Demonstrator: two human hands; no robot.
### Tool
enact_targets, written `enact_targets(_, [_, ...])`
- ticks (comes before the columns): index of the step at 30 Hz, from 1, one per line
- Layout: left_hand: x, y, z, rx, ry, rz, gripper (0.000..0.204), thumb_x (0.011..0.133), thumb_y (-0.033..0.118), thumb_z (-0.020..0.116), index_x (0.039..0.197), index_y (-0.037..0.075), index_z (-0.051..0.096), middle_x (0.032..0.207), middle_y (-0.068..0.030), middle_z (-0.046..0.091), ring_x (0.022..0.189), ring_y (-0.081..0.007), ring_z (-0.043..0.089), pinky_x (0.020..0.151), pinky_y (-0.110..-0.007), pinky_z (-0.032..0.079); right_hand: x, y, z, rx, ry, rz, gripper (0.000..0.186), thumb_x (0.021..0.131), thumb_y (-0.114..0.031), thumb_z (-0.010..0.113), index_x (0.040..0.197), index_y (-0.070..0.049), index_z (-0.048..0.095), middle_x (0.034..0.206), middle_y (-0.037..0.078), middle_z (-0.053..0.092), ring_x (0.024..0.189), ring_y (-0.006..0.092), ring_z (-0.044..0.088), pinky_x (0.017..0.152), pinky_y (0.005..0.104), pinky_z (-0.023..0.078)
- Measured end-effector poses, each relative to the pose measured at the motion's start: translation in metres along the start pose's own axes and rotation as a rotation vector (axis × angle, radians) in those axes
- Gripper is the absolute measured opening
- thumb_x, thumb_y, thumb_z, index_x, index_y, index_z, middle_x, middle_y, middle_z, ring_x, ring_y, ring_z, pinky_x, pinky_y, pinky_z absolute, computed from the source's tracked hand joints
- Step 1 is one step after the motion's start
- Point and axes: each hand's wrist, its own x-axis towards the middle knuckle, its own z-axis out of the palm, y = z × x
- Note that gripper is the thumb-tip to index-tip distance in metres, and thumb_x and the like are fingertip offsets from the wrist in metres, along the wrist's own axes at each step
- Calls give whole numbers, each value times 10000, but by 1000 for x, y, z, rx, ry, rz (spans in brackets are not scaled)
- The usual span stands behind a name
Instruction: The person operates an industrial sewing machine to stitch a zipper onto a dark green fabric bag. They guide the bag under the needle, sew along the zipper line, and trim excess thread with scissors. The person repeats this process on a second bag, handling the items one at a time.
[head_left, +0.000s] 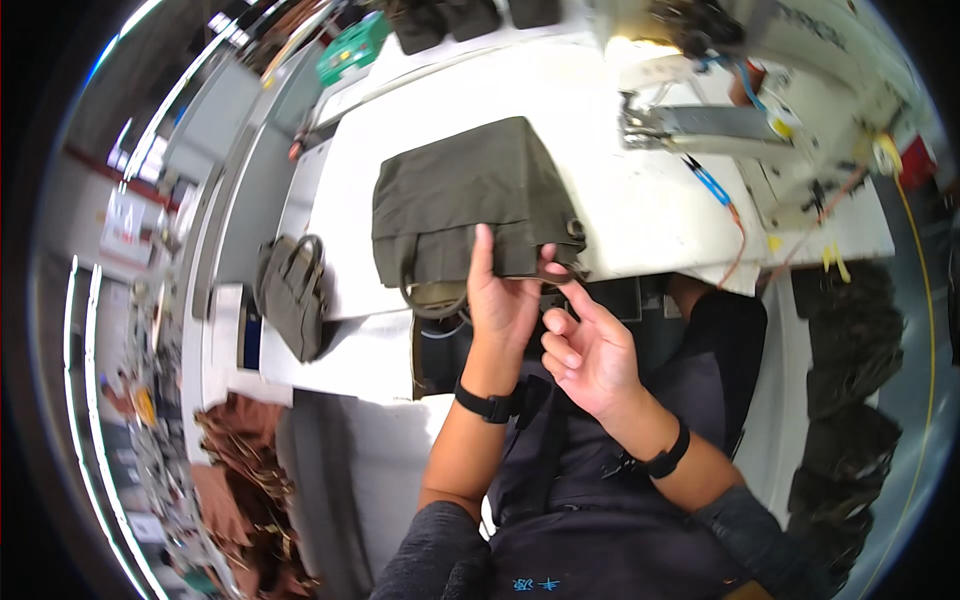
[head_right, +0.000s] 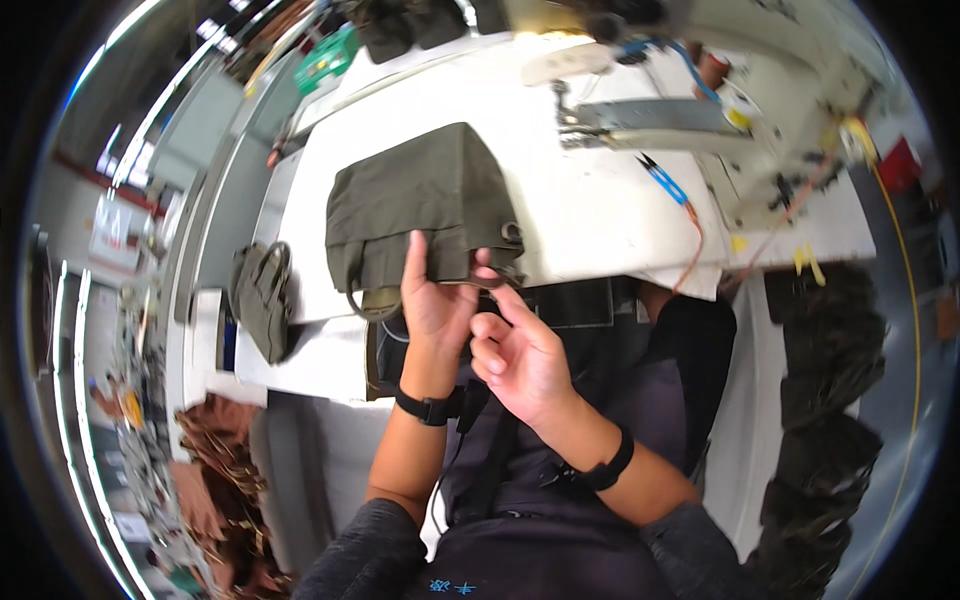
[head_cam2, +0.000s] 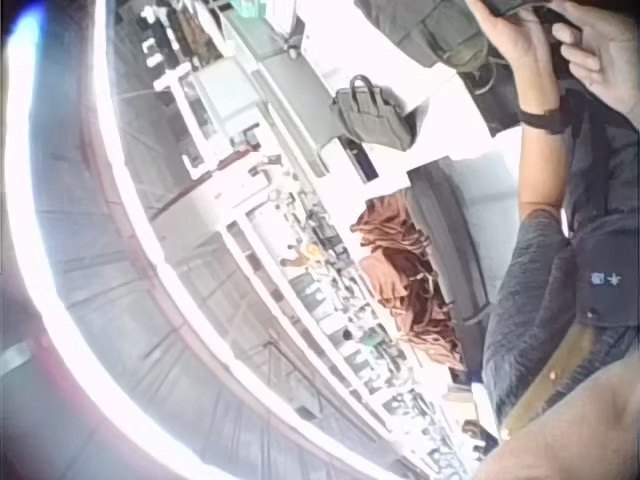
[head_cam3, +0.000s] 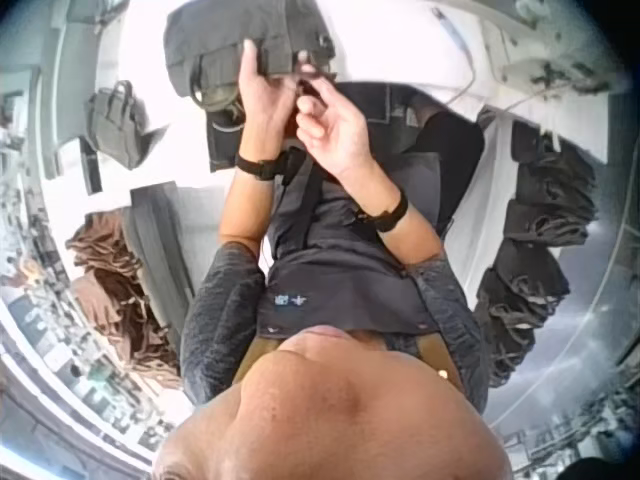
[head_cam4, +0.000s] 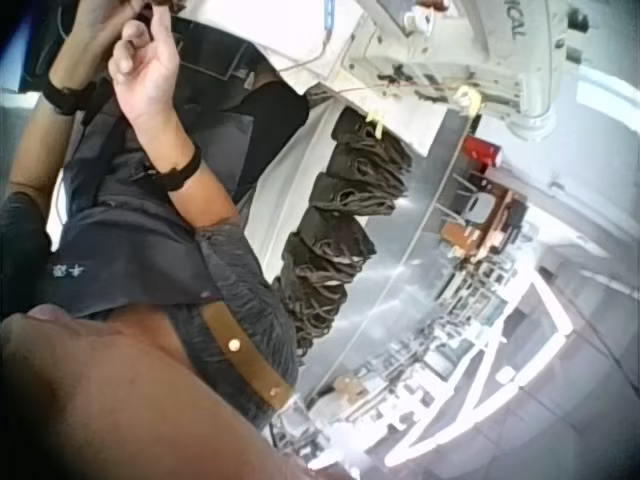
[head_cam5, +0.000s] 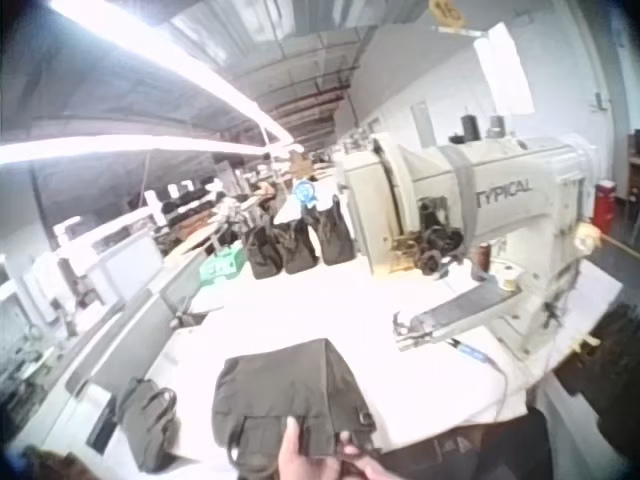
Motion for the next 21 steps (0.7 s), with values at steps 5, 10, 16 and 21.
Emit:
enact_targets(5, [6,-19,-2,-138,77,48,534,1055,526,576,1356,85,600,1320,-78,680,1205,-253,649,999,-429,562,-20,-18,-29,-75,50,-4,461,1089,-368,513,1503,-168,542,972,45,694,600,141,503,518,284,412])
enact_targets(10, [0,-22,-5,-274,51,20,779,1028,721,424,1469,86,523,1410,-105,619,1260,-295,599,1063,-473,511,-40,-42,-49,-261,153,-12,392,1083,-364,537,1265,-38,655,803,32,625,589,124,502,519,270,399])
enact_targets(16, [9,-26,-10,-224,108,134,710,1049,650,470,1472,82,513,1449,-121,595,1329,-333,558,1136,-560,454,-66,-50,-103,-598,377,-5,295,1059,-295,593,1072,-19,696,747,14,621,607,115,540,543,261,421])
enact_targets(21, [13,-39,11,-83,130,274,663,1050,605,521,1474,95,510,1488,-100,562,1300,-302,580,1040,-507,535,-102,-94,-251,-661,751,2,180,1020,-183,622,1037,-33,721,774,26,655,663,140,617,615,285,512])
